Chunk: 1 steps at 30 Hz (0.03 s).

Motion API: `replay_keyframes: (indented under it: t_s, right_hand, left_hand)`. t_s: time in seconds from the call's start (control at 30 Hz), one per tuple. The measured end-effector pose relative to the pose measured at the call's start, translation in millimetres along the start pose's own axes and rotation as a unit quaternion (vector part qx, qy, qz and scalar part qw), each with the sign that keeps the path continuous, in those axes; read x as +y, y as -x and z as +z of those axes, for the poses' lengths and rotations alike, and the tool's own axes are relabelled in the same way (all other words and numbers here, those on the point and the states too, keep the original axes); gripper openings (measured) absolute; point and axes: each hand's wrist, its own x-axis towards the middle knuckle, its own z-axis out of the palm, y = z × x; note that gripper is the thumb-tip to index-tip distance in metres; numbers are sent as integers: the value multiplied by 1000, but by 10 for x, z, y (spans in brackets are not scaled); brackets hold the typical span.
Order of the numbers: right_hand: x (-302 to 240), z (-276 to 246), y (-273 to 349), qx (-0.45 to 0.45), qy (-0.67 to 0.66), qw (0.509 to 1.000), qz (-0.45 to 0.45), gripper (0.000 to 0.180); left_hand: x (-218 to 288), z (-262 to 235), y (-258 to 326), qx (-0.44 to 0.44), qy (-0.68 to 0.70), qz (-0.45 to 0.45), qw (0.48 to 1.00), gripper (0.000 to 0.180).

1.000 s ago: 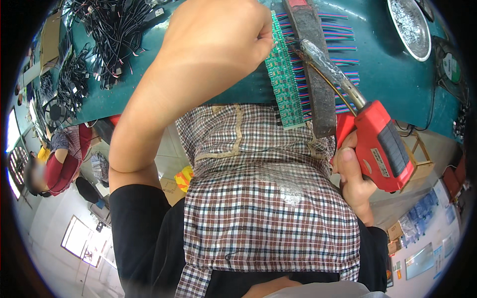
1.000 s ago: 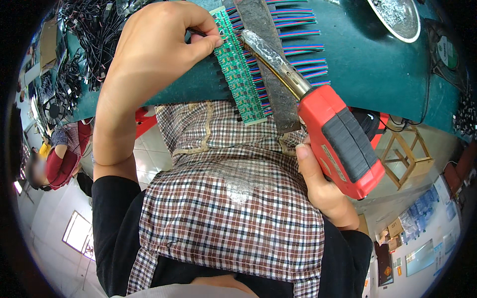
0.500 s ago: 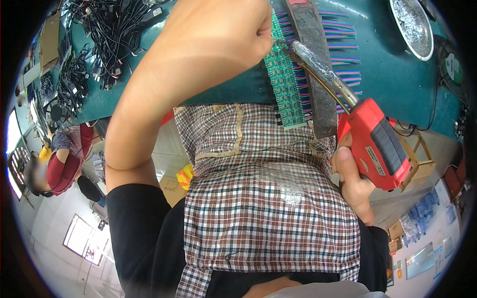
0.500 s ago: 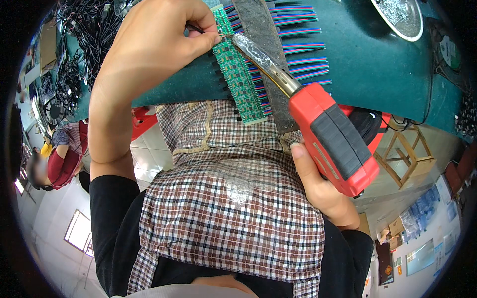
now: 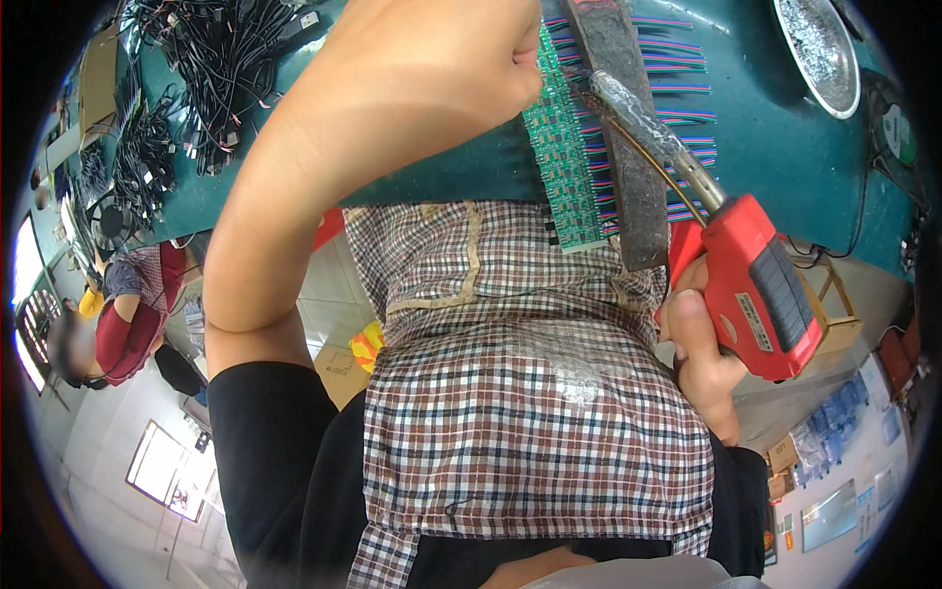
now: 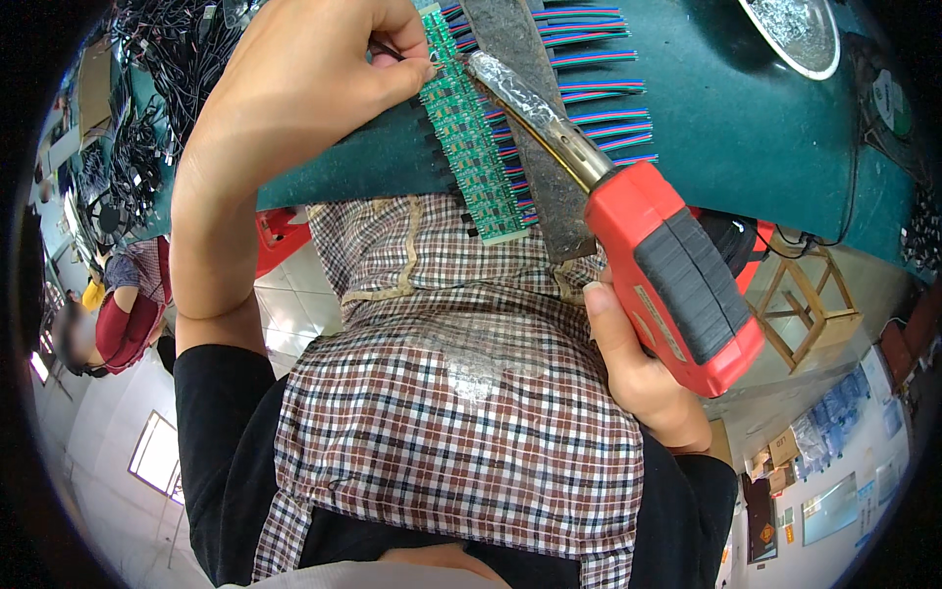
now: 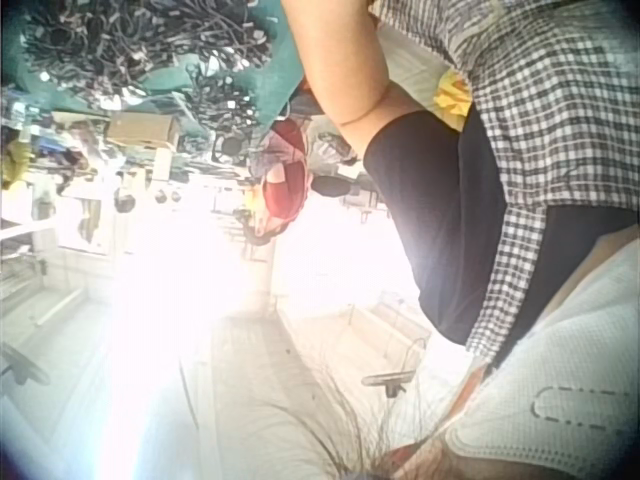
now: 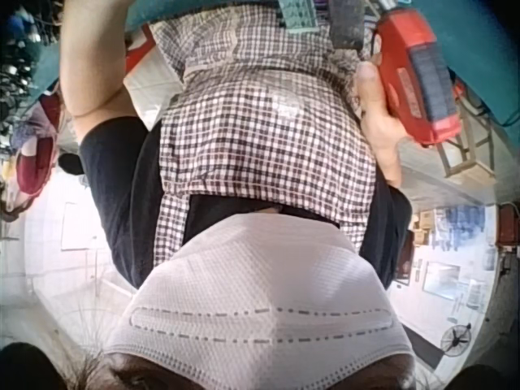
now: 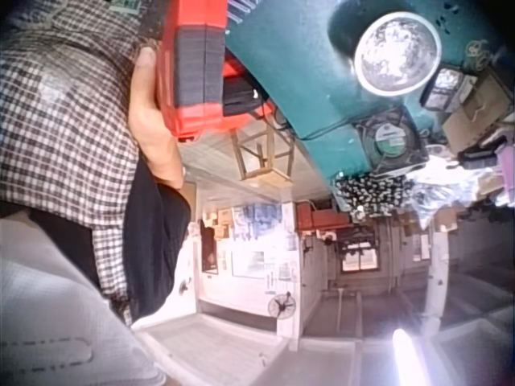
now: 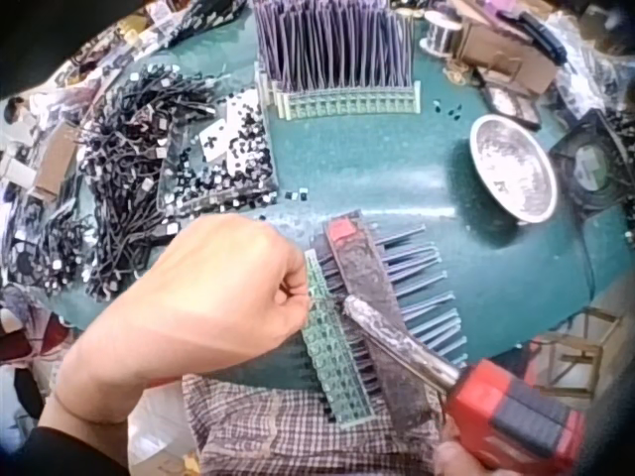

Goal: Soldering electronic components onto a printed circuit board using a hand-held heat tool.

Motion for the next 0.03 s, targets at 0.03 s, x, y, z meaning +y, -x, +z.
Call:
replay_keyframes:
  t_s: [0.03]
  right_hand:
    - [-50, 35, 1, 13, -29, 999, 25, 25]
  left_hand:
    - [2, 1, -1, 0, -1, 0, 1000, 16]
